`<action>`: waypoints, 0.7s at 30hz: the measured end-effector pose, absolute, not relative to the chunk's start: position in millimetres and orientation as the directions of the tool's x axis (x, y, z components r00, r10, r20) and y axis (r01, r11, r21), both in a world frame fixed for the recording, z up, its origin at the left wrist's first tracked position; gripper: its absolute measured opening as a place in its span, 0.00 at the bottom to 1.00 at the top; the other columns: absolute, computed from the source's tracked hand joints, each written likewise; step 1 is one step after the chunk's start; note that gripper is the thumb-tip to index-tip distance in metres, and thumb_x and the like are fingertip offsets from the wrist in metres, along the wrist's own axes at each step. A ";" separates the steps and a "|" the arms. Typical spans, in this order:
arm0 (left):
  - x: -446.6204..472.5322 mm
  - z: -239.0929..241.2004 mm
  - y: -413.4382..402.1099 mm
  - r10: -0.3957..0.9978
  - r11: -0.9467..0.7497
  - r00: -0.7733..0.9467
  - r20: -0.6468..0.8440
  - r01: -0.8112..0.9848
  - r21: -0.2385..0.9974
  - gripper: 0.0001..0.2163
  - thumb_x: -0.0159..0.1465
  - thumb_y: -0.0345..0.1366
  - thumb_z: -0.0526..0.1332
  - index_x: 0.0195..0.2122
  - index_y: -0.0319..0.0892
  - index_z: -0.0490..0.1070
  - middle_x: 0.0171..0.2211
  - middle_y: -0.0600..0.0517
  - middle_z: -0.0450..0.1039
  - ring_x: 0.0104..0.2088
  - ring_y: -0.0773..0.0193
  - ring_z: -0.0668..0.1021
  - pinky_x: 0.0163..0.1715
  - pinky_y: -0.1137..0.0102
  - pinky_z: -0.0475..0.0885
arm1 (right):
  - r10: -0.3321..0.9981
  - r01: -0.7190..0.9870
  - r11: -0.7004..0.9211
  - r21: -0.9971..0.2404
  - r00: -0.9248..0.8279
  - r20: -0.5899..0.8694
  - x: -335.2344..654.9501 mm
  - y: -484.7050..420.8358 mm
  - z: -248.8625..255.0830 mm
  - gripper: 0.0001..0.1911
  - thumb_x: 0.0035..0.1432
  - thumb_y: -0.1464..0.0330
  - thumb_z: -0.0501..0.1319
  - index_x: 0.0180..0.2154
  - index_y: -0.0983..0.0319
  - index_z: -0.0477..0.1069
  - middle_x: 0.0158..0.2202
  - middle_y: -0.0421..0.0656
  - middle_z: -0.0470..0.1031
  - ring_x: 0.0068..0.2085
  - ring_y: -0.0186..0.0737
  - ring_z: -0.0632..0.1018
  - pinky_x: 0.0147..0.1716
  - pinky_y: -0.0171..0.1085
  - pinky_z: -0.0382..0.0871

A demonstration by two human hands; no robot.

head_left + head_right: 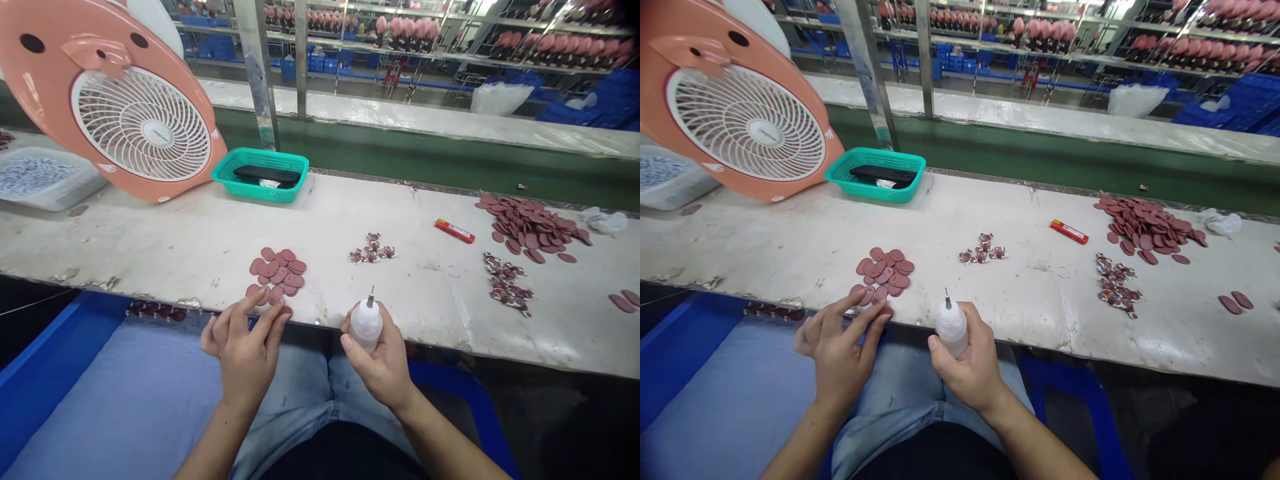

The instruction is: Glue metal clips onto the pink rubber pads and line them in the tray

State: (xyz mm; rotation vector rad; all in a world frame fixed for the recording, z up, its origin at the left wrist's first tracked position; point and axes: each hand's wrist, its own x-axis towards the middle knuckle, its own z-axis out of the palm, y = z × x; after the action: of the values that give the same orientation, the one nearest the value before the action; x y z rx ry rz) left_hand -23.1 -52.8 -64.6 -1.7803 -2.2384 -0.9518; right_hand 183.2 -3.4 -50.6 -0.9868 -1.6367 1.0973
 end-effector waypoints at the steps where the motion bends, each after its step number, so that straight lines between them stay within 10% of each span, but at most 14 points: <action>1: -22.1 -63.1 -53.6 0.833 0.097 -0.302 0.463 0.904 0.416 0.08 0.66 0.40 0.62 0.43 0.54 0.79 0.53 0.46 0.73 0.54 0.45 0.71 0.56 0.43 0.59 | 0.931 0.126 0.282 -0.951 -0.277 0.239 183.1 -3.8 -51.0 0.09 0.57 0.66 0.62 0.39 0.60 0.65 0.30 0.39 0.68 0.29 0.36 0.69 0.30 0.37 0.66; 4: -13.8 -53.7 -59.1 0.824 0.057 -0.396 0.405 0.769 0.636 0.05 0.64 0.41 0.63 0.35 0.53 0.79 0.42 0.47 0.77 0.47 0.47 0.74 0.52 0.47 0.64 | 0.938 0.079 0.225 -0.971 -0.288 0.194 180.9 -6.3 -50.8 0.12 0.58 0.66 0.63 0.43 0.59 0.64 0.29 0.37 0.67 0.27 0.34 0.68 0.28 0.35 0.65; 8: 9.5 -41.7 -76.1 0.874 0.084 -0.484 -0.049 0.050 0.995 0.06 0.59 0.46 0.67 0.32 0.52 0.77 0.28 0.52 0.75 0.29 0.57 0.76 0.32 0.62 0.73 | 0.923 -0.060 0.081 -0.995 -0.372 0.098 171.0 -13.0 -44.5 0.20 0.52 0.64 0.70 0.42 0.58 0.63 0.30 0.37 0.70 0.27 0.33 0.69 0.27 0.33 0.67; 13: 19.5 -46.5 -91.5 0.906 0.168 -0.288 -0.309 -0.426 0.889 0.12 0.51 0.47 0.74 0.33 0.49 0.80 0.25 0.54 0.73 0.22 0.66 0.72 0.25 0.70 0.73 | 0.843 -0.243 -0.174 -0.954 -0.537 -0.017 159.4 -19.5 -34.8 0.20 0.52 0.60 0.69 0.39 0.58 0.61 0.27 0.36 0.70 0.23 0.30 0.70 0.23 0.31 0.68; 21: 13.3 -48.2 -86.2 0.953 0.245 0.011 -0.302 -0.613 0.751 0.18 0.43 0.51 0.76 0.32 0.50 0.80 0.31 0.53 0.71 0.27 0.65 0.72 0.20 0.75 0.68 | 0.746 -0.238 -0.296 -0.925 -0.662 -0.068 166.0 -20.8 -35.2 0.24 0.58 0.55 0.64 0.48 0.55 0.54 0.27 0.33 0.65 0.18 0.26 0.64 0.14 0.26 0.58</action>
State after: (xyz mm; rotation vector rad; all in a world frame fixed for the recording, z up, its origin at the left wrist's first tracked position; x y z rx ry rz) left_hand 13.3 -86.2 -48.2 -1.3338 -2.5373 -3.6404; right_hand 166.0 -20.8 -35.2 -0.6693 -1.3074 2.0046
